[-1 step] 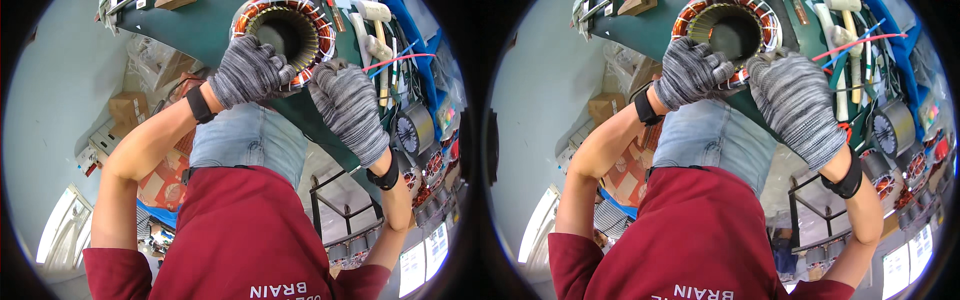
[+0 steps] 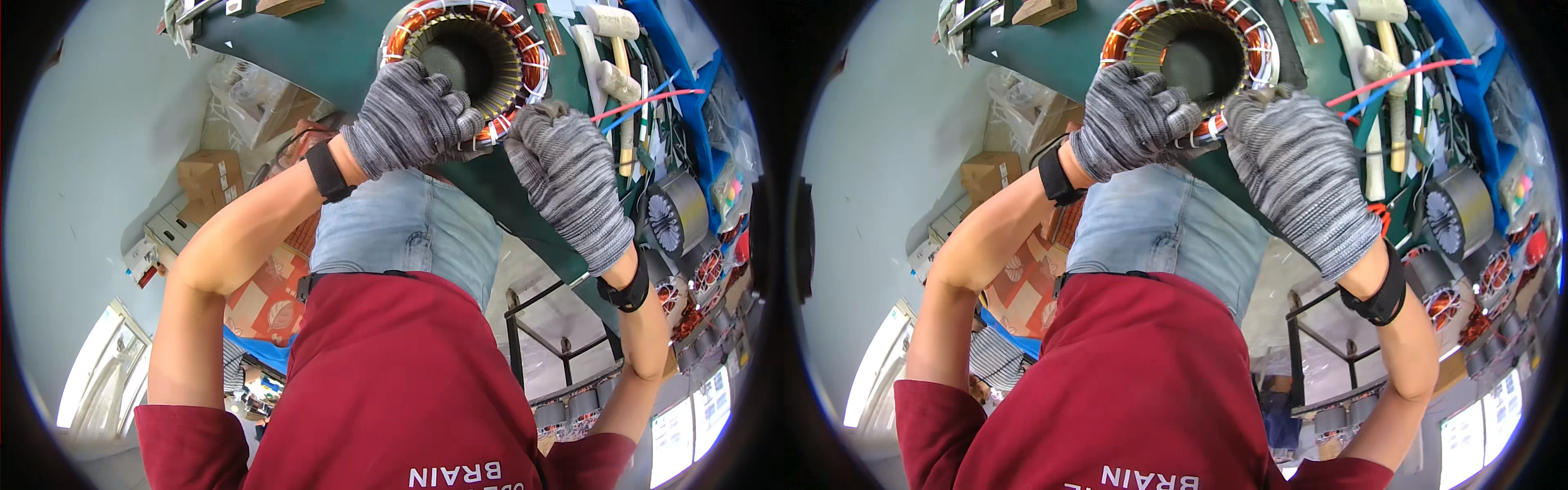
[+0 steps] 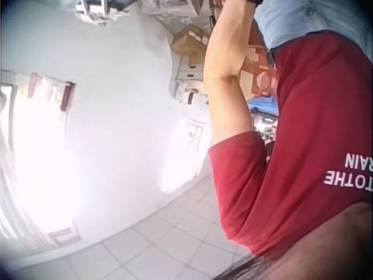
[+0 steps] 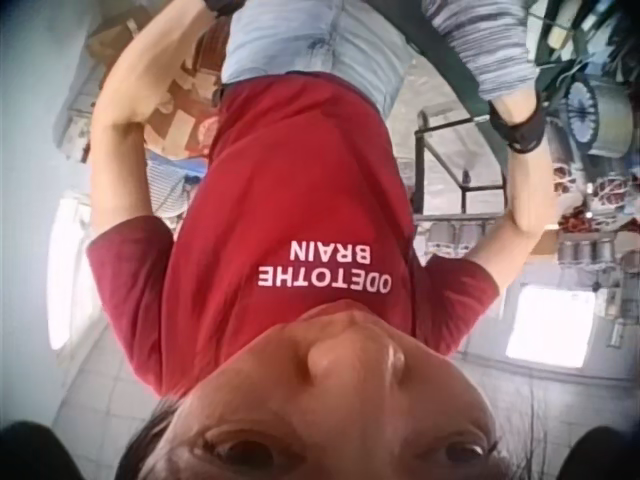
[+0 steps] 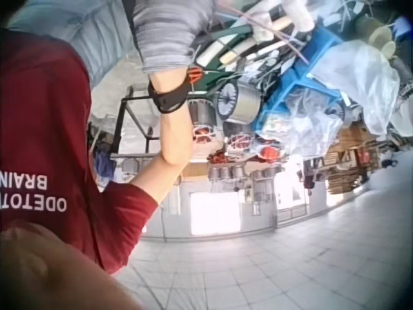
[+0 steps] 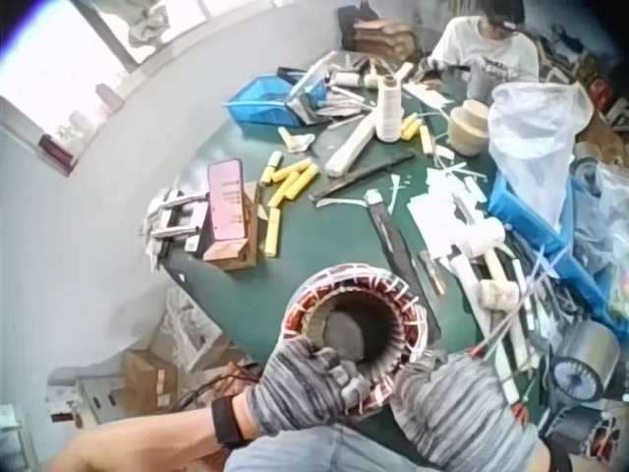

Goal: Connecting and securing wires on a motor stator using thread and scissors.

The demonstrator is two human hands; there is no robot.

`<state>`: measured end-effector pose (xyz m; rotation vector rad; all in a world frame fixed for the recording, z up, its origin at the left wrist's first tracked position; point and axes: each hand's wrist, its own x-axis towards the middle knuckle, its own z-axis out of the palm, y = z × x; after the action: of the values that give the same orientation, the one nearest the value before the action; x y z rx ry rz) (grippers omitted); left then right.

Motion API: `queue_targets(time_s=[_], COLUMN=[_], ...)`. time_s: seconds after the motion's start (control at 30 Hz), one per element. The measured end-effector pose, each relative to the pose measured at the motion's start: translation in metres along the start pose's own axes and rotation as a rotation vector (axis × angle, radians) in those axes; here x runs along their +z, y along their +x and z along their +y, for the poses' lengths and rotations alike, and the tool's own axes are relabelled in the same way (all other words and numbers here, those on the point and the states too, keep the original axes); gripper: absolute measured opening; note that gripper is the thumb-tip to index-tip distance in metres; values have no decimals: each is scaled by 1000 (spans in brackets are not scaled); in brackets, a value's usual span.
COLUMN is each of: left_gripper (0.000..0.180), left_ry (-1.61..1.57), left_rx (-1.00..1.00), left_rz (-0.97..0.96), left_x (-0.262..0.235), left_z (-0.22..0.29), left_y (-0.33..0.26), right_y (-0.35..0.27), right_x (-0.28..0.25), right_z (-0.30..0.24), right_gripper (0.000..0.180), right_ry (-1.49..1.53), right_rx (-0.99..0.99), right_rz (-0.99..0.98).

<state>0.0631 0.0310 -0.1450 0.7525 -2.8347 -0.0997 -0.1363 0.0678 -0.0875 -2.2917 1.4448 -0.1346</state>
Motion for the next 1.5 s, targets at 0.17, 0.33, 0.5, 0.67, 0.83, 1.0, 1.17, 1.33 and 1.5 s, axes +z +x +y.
queue_targets(time_s=[0.17,0.33,0.5,0.67,0.83,1.0,1.17,1.33,1.5], left_gripper=[33,35,26,23,15,19,21,34,46], left_ry=[7,-45,4,10,-6,16,9,29,-319], left_rx=[24,-2,30,-12,1,-28,-68,-59,100], left_rz=[72,39,32,-48,25,-71,-37,-11,93], left_x=[1,3,0,0,0,-5,-1,-4,-22], left_z=[2,2,2,5,0,6,10,8,-13], left_y=[-3,-4,-3,-6,-4,-1,-3,-2,-15], right_y=[-7,-6,-7,-8,-4,-6,-4,-1,-2], right_x=[1,8,9,2,7,5,1,3,-2], right_z=[0,-6,-7,-3,-11,-9,-4,-8,-3], right_gripper=[14,13,15,15,12,14,17,15,16], right_ry=[537,-269,-317,-198,-310,-235,-215,-292,-201], right_rx=[152,-91,-92,-124,-173,-66,-134,-76,-92], right_rz=[-43,-33,-11,-74,-87,-74,-29,-42,-48])
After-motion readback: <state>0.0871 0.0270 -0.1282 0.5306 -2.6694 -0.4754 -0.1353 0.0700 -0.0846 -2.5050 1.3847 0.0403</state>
